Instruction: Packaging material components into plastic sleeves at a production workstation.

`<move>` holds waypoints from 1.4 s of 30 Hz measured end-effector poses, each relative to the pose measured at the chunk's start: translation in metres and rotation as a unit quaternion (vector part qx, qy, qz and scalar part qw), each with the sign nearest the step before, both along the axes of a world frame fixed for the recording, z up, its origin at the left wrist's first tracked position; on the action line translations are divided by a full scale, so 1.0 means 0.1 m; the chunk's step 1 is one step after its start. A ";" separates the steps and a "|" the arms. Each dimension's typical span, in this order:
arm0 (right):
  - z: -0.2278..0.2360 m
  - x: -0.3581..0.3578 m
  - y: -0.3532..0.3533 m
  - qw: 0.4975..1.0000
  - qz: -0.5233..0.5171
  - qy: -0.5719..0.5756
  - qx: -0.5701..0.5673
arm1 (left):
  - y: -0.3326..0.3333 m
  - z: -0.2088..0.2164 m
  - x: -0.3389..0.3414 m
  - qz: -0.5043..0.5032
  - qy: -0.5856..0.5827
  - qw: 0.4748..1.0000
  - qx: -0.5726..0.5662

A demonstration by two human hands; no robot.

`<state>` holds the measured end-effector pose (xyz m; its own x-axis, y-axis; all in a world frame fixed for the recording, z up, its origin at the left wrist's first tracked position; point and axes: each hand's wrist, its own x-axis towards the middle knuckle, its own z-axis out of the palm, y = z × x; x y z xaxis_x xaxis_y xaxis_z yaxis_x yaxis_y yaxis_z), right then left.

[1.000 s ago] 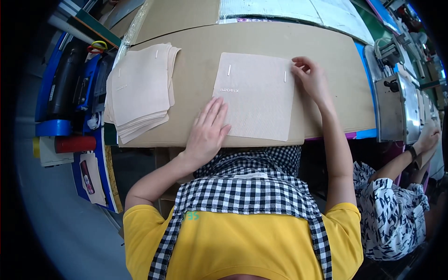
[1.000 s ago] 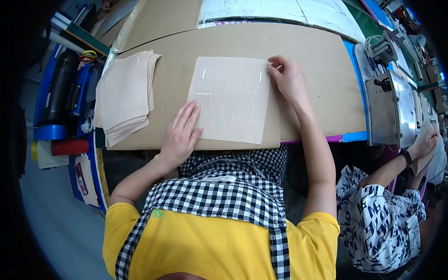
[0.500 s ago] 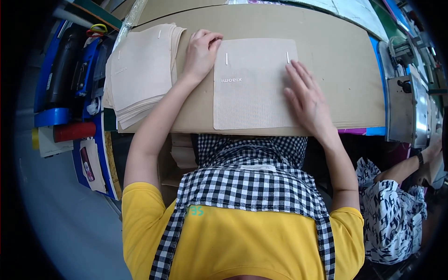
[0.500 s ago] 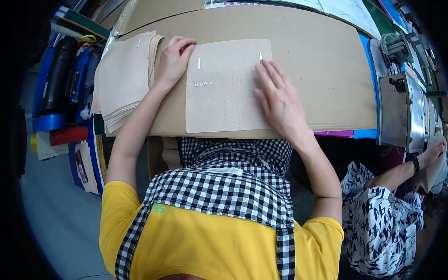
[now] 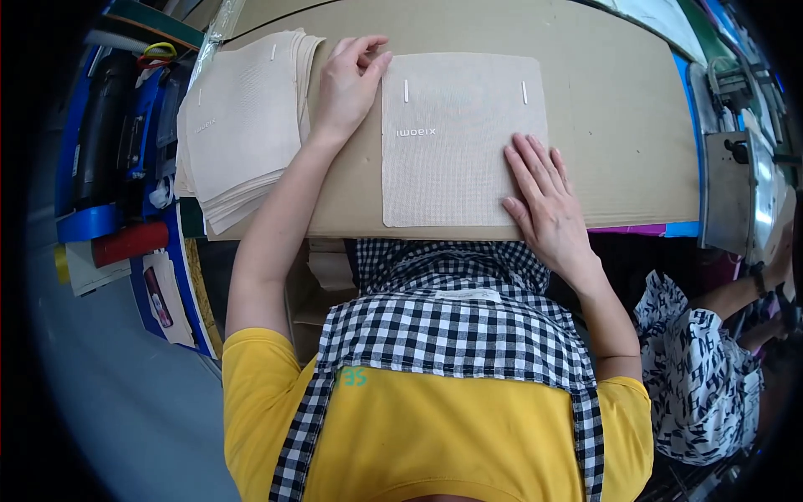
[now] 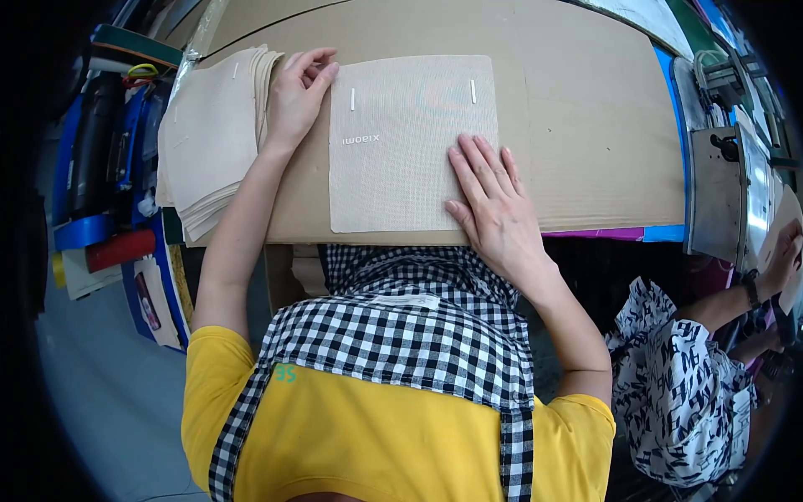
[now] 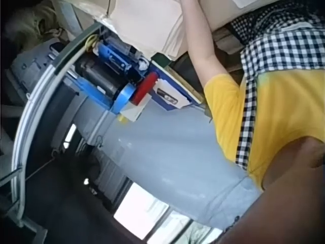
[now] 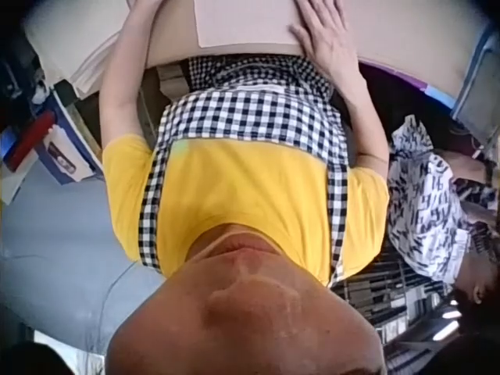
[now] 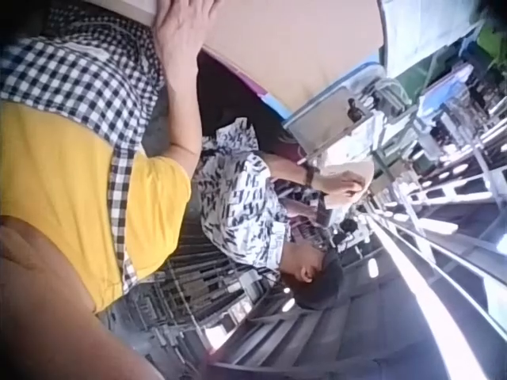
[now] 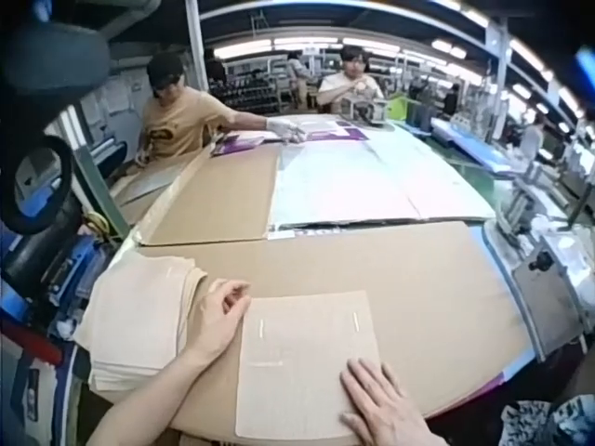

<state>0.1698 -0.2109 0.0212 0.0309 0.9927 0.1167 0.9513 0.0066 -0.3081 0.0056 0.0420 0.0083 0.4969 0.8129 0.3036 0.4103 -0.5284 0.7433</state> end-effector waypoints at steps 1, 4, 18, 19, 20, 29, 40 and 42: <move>0.00 -0.01 0.00 1.000 0.000 0.004 -0.001 | -0.04 0.05 -0.05 0.003 -0.006 1.000 -0.009; -0.01 0.05 0.01 1.000 -0.015 0.019 0.000 | -0.36 0.24 -0.19 -0.025 0.021 0.999 0.033; 0.03 0.11 0.04 0.993 -0.033 0.101 0.048 | -0.76 0.19 -0.53 -0.033 -0.023 0.994 0.106; 0.02 0.11 0.03 0.994 -0.019 0.086 0.070 | -0.69 0.26 -0.47 -0.020 -0.049 0.995 0.088; 0.02 0.11 0.04 0.992 -0.032 0.098 0.074 | -0.61 0.33 -0.39 -0.010 -0.076 0.995 0.070; -0.03 0.30 0.15 0.947 -0.136 0.248 0.154 | 0.38 -0.24 0.40 0.128 -0.221 0.966 -0.052; 0.41 0.82 0.84 0.894 -0.240 0.323 0.196 | 0.38 -0.41 0.40 0.142 -0.198 0.969 -0.049; 0.59 1.05 1.33 0.896 -0.199 0.337 0.212 | 0.33 -0.42 0.38 0.142 -0.195 0.969 -0.050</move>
<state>0.2746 -0.0776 0.0799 0.5770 0.7590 0.3016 0.5030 -0.0393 -0.8634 0.0437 0.0753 -0.0341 0.1117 0.9349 0.3367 0.2067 -0.3533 0.9124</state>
